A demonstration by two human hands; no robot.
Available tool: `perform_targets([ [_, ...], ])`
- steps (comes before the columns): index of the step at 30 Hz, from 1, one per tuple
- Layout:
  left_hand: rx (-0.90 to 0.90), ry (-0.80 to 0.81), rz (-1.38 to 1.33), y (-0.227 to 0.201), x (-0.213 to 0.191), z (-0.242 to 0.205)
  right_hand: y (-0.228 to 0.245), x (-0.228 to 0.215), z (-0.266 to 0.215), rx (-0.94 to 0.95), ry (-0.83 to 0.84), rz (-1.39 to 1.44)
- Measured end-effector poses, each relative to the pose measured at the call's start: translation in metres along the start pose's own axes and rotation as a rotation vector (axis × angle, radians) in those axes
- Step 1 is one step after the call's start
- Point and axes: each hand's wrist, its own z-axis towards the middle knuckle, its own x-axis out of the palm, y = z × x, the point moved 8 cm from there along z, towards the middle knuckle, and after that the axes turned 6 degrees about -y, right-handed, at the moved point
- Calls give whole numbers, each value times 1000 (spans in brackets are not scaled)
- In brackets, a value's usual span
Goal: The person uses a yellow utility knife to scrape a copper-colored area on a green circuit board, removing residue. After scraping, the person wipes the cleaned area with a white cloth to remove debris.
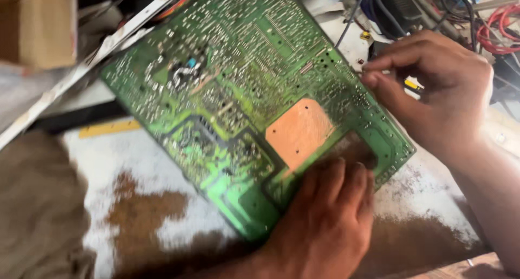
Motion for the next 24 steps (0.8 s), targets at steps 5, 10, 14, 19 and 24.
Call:
perform_targets([
  [5,-3,106,390,10,12,0,-7,17,-7,-28,95,-95],
  [10,-540,31,468,23,29,1,-11,38,-20,-54,135,-68],
  [14,-467,132,380,26,36,-6,-15,42,-23,-24,92,-66],
  [19,-338,258,219,23,32,-3,-18,28,-15,55,168,-354],
  [24,-196,255,284,18,28,-4,-34,41,-22,102,280,-279],
])
